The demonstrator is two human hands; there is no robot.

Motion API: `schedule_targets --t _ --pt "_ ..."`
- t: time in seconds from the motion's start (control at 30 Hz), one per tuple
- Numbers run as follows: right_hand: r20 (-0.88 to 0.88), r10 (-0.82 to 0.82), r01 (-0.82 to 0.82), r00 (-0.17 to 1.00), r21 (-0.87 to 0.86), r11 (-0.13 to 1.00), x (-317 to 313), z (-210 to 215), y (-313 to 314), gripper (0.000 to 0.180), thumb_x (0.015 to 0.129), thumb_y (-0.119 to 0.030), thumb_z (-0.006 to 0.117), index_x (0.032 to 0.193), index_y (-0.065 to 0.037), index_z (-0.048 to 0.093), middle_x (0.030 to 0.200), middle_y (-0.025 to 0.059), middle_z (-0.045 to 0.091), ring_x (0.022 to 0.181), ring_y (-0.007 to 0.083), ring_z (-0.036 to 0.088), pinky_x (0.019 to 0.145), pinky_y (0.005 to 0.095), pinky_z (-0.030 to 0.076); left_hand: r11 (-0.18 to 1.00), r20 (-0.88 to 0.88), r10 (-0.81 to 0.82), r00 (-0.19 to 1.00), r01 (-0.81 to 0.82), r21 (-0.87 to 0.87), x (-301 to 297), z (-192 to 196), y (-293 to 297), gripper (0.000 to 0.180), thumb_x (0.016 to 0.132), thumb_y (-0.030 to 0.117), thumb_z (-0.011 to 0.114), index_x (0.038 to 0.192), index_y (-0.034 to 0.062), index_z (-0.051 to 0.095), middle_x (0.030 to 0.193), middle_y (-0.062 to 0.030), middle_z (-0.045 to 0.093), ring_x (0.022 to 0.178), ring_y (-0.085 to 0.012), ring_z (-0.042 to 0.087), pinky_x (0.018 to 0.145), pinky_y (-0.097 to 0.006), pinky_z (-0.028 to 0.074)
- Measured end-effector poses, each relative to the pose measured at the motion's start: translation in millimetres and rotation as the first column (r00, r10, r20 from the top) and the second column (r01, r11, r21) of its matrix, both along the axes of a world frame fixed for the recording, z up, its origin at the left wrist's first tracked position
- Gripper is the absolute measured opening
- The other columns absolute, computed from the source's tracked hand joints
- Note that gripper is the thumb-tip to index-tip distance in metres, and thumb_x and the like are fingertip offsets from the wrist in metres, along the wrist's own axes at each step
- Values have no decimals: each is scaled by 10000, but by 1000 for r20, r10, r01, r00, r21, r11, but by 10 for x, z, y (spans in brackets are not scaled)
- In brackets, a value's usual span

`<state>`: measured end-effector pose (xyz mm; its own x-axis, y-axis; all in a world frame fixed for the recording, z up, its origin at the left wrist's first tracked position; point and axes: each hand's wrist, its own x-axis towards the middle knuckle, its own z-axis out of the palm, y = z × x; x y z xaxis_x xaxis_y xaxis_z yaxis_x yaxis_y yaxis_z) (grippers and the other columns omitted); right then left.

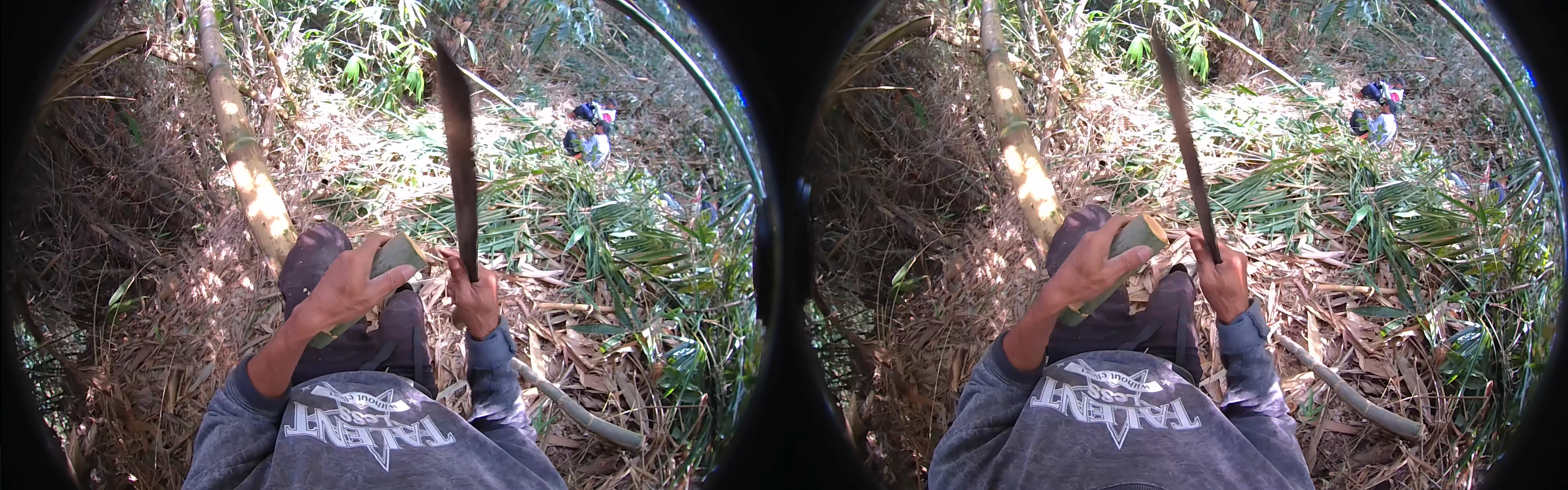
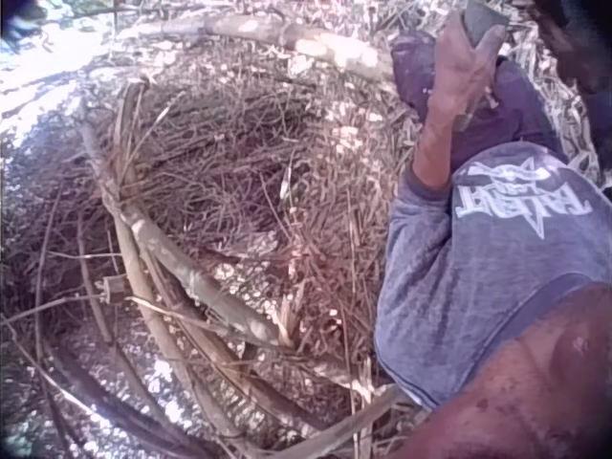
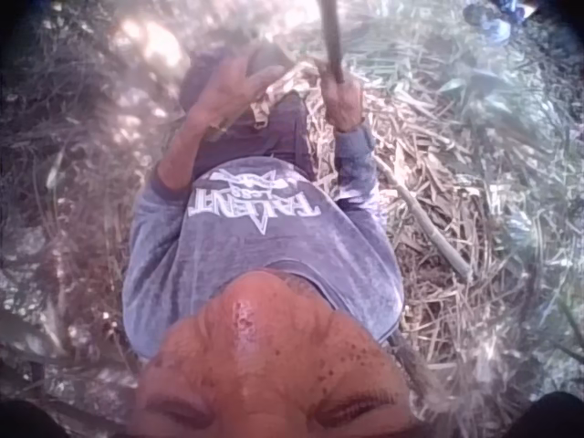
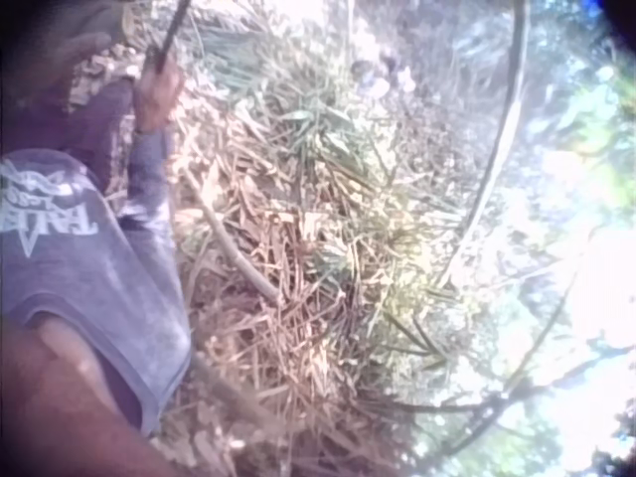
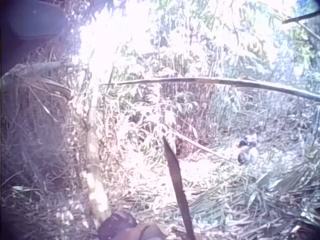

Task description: The person uses a large machete to cut a section of bamboo in a forest setting. They first make a deep incision around the circumference of the bamboo stalk and then chop through the remaining material to sever the piece. The person then holds the cut bamboo segment and uses the machete to scrape and clean the outer surface.

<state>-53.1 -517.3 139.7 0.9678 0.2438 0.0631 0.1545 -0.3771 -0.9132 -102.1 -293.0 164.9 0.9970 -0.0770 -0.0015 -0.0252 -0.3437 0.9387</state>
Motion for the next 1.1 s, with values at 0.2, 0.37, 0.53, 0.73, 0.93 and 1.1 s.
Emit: schedule_targets --t 0.2,0.37,0.53,0.73,0.93,1.1 --pt "448 231 -32 864 -409 912 -24 150 -202 301 805 -105 709 1100 -68 667 917 163 712 818 325 707 666 382 563 993 -170 -119 978 118 -19 28 4 78 574 920 460 620 1287 32 513 967 -206 678 878 -331 675 802 -422 517" --pt "541 457 -110 706 -554 826 3 278 -251 538 700 -136 745 1215 -97 596 835 102 654 661 286 655 560 386 522 725 4 -293 956 225 -651 -76 -345 131 590 977 386 552 1408 30 366 1216 -115 563 1093 -228 575 978 -397 436" --pt "489 533 -141 691 -632 762 43 358 -255 561 699 -153 740 1228 -75 569 788 105 620 637 295 644 548 403 510 318 231 -350 908 347 -882 -80 -574 174 615 995 338 547 1444 9 288 1263 -33 490 1132 -119 504 1014 -301 407" --pt "452 570 -186 686 -649 738 73 378 -260 580 668 -131 735 1220 -63 572 822 111 626 649 302 644 562 413 514 343 125 -434 892 292 -893 -52 -581 196 689 914 440 657 1347 -5 356 1133 -16 491 1008 -41 476 868 -180 421" --pt "458 590 -179 665 -669 721 70 425 -187 589 649 -133 742 1209 -53 574 800 104 610 635 295 636 551 412 506 576 85 -389 917 314 -754 -108 -281 265 680 911 413 654 1356 -21 376 1173 -19 511 1080 -39 471 930 -198 413" --pt "445 605 -183 660 -685 705 83 455 -178 542 653 -131 740 1170 -59 591 793 95 606 606 284 630 538 409 501 747 132 -186 974 228 -625 -261 -37 218 604 898 369 679 1336 19 453 1157 -74 537 1014 -86 519 870 -238 445"
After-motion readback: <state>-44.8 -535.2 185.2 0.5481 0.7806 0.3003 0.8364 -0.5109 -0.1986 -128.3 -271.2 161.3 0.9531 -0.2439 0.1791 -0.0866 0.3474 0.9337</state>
